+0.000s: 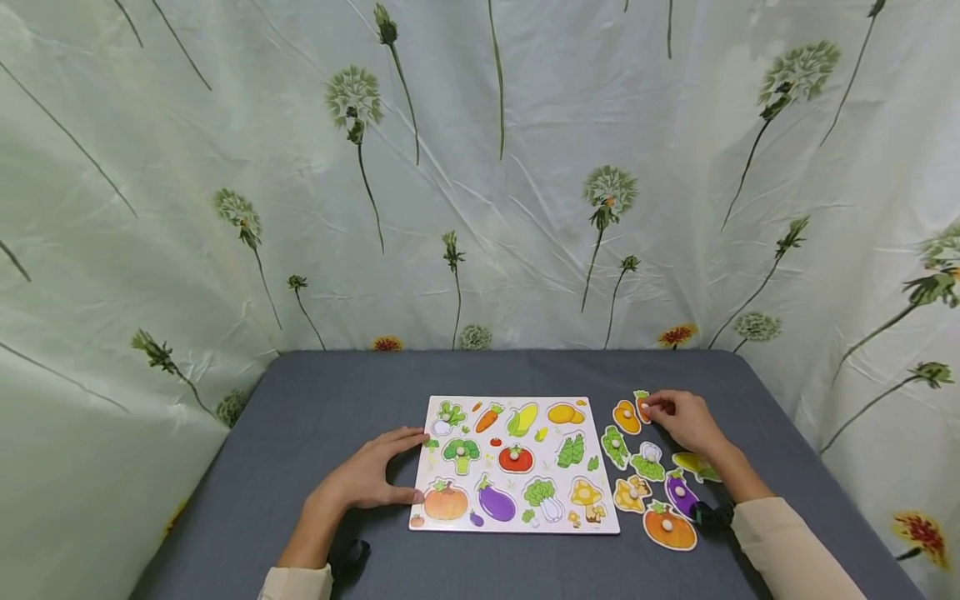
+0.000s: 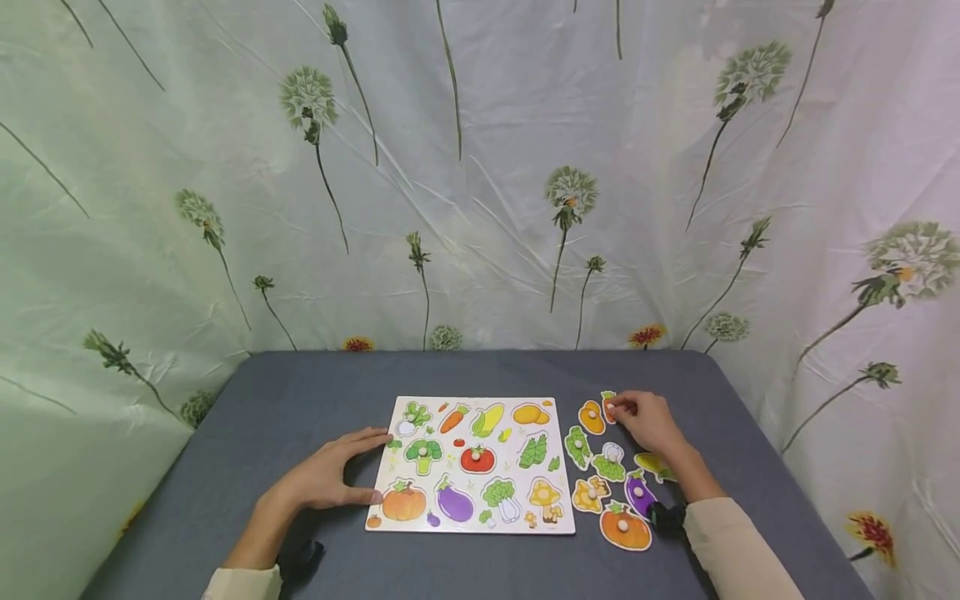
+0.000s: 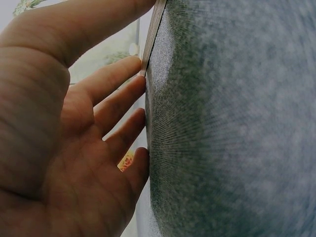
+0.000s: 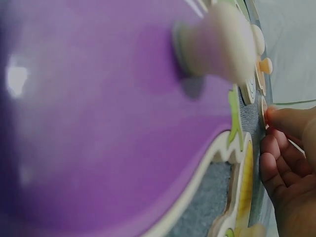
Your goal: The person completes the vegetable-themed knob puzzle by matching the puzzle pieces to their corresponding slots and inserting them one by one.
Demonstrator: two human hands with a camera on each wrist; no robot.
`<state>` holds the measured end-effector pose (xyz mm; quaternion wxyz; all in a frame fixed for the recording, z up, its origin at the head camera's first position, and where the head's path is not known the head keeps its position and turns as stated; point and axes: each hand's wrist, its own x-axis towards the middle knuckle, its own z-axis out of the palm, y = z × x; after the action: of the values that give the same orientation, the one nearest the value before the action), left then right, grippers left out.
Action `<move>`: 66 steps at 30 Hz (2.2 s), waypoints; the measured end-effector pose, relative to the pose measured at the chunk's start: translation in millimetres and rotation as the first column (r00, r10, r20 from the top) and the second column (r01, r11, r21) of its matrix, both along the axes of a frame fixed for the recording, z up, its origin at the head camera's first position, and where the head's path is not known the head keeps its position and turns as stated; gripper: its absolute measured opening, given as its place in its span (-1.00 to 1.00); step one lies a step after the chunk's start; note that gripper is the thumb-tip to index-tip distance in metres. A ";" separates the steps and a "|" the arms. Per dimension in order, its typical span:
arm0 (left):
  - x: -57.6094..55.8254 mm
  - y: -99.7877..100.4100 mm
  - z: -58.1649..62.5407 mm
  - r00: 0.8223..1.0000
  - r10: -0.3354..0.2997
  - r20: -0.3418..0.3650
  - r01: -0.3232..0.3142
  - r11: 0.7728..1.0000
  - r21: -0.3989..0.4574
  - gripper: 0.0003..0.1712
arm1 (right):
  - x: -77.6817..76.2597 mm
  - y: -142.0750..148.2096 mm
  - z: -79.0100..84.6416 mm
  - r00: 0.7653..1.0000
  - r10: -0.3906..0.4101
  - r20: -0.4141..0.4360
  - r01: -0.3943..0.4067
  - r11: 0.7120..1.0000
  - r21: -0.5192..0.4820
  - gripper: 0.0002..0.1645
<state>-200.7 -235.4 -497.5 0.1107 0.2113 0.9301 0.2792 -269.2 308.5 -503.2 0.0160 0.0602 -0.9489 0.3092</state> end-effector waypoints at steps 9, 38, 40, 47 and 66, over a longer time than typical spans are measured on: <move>-0.4 1.3 -0.6 1.000 0.015 0.014 -0.015 1.000 -0.007 0.06 | 6.5 1.6 5.1 0.997 -0.024 -0.071 0.026 0.999 0.023 -0.74; -0.7 -0.9 -8.3 1.000 0.013 0.004 -0.013 1.000 -0.004 0.06 | 9.5 -33.3 19.8 0.988 0.017 -0.155 -0.020 1.000 -0.023 -0.77; -1.3 -1.1 -7.5 1.000 0.016 0.001 -0.016 1.000 0.000 0.06 | 6.5 -39.4 21.1 0.987 0.021 -0.160 -0.026 0.999 -0.024 -0.78; -2.0 -1.9 -5.3 1.000 0.006 -0.006 -0.006 1.000 0.004 0.06 | 1.8 -63.5 23.4 0.993 0.037 -0.113 -0.046 0.996 -0.078 -0.76; -1.2 1.0 -2.9 1.000 0.003 0.012 -0.003 1.000 0.003 0.05 | -4.0 -122.2 20.9 0.987 0.115 -0.114 -0.129 0.984 -0.125 -0.80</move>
<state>-201.9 -234.4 -500.4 0.1156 0.2087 0.9292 0.2822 -273.2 186.4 -482.3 0.0518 0.1334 -0.9187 0.3680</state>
